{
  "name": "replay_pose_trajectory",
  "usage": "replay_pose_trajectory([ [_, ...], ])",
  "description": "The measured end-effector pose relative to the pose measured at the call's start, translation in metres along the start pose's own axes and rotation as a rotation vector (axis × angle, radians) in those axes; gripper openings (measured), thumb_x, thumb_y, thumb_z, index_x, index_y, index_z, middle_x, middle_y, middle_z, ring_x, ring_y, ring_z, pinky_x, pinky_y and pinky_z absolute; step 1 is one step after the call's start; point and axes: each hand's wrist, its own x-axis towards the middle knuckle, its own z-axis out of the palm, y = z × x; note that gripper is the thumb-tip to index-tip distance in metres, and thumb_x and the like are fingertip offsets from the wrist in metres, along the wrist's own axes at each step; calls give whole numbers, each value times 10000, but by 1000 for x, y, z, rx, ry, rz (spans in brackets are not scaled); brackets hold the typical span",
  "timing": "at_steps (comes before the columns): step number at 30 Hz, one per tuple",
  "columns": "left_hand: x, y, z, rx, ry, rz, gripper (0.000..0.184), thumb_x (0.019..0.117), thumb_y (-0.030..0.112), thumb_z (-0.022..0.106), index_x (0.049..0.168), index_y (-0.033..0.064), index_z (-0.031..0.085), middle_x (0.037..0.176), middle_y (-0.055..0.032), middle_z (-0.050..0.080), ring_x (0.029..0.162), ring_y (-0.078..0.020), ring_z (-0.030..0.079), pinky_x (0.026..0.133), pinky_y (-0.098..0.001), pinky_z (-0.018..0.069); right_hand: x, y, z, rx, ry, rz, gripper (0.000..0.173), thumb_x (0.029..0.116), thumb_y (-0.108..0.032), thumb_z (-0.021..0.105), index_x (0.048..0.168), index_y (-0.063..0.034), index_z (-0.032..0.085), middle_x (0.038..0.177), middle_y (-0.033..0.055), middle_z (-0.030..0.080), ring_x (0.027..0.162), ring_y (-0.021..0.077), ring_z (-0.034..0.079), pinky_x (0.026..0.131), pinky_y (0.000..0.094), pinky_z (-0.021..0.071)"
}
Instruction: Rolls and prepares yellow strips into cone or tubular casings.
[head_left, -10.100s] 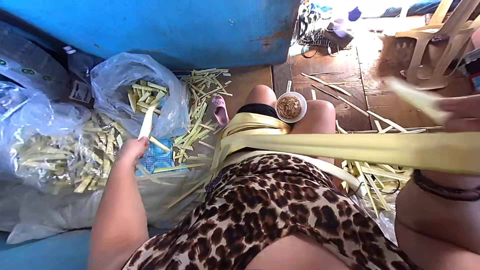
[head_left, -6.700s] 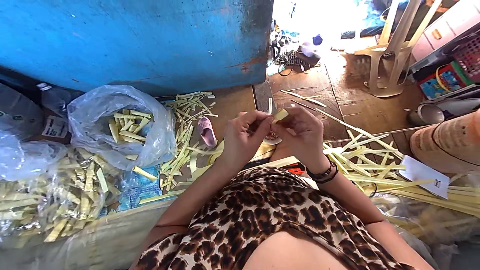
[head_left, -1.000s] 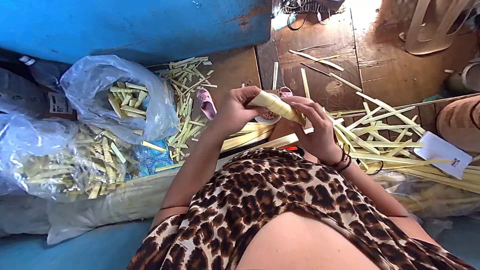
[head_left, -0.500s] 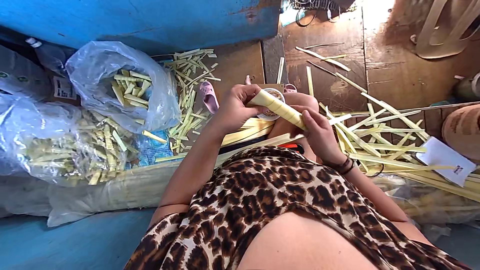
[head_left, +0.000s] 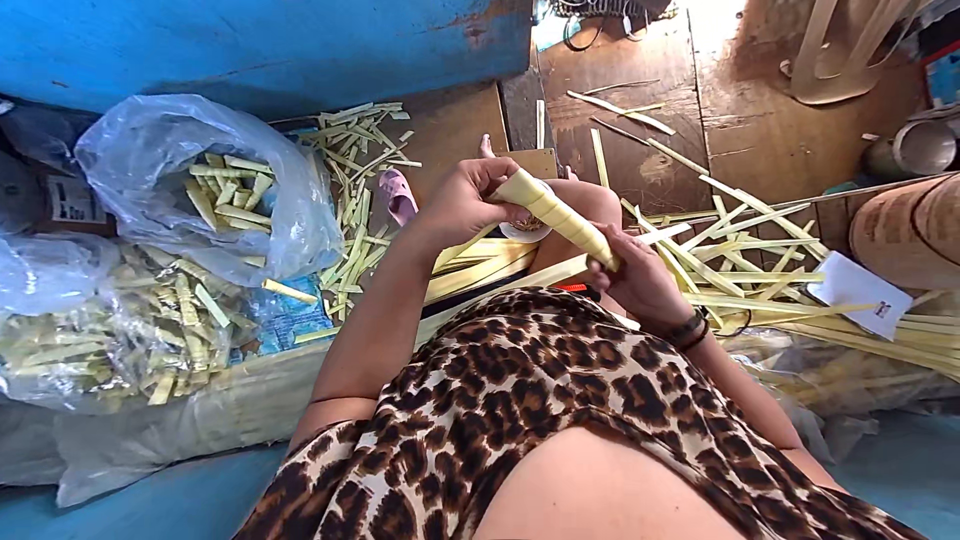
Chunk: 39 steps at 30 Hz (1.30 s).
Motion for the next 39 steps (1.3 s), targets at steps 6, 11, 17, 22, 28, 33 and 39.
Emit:
replay_pose_trajectory([
  [6, -3, 2, -9, 24, 27, -33, 313, 813, -90, 772, 1076, 36, 655, 934, -9, 741, 825, -57, 710, 771, -223, 602, 1, 11, -1, -712, 77, -469, 364, 1052, -180, 553, 1365, -1, 601, 1088, 90, 702, 866, 107, 677, 770, 291, 585],
  [11, -7, -3, -13, -76, 29, 7, 310, 821, -118, 751, 1064, 54, 666, 940, 19, 754, 823, -41, 712, 772, -211, 600, -1, 2, 3, -75, -48, -25, 417, 1125, -322, 308, 1272, -118, 641, 736, -28, 677, 570, 39, 620, 547, 207, 555],
  [17, -6, -1, -15, -53, 317, 98, 282, 839, -68, 753, 1057, 69, 638, 873, 46, 730, 766, -42, 699, 738, -233, 605, 12, 12, -2, -171, 37, -150, 605, 1090, -552, 154, 1436, -194, 498, 1078, 0, 710, 840, 121, 696, 776, 329, 598],
  [22, -10, 9, 6, -101, 392, 208, 278, 835, -78, 761, 1055, 41, 641, 899, 17, 743, 794, -73, 716, 753, -258, 619, 37, 5, 45, -514, -182, -253, 352, 1007, -164, 612, 1329, -23, 593, 941, 76, 700, 763, 119, 671, 686, 307, 599],
  [28, -38, 19, -3, -53, 524, 327, 251, 884, 11, 748, 1115, 19, 650, 970, 8, 730, 896, -99, 707, 848, -332, 609, 71, -1, 111, -328, -192, -377, 197, 1051, -101, 552, 977, 32, 678, 772, 29, 714, 671, 96, 704, 660, 297, 635],
  [33, -117, 26, -100, -4, 931, 427, 320, 909, 78, 748, 1180, 116, 583, 1009, 46, 731, 916, -138, 717, 849, -346, 618, 82, -13, 19, -110, 220, -152, 298, 1102, -290, 440, 1128, -78, 648, 882, -37, 696, 790, 79, 676, 785, 305, 597],
  [39, -235, 1, -176, 189, 1209, 342, 428, 914, 139, 765, 1260, 39, 532, 1087, -49, 685, 965, -194, 692, 911, -372, 587, -2, -18, -205, 531, 902, -480, 354, 1129, -310, 270, 1299, -72, 469, 1144, 55, 648, 1013, 124, 664, 906, 272, 555],
])
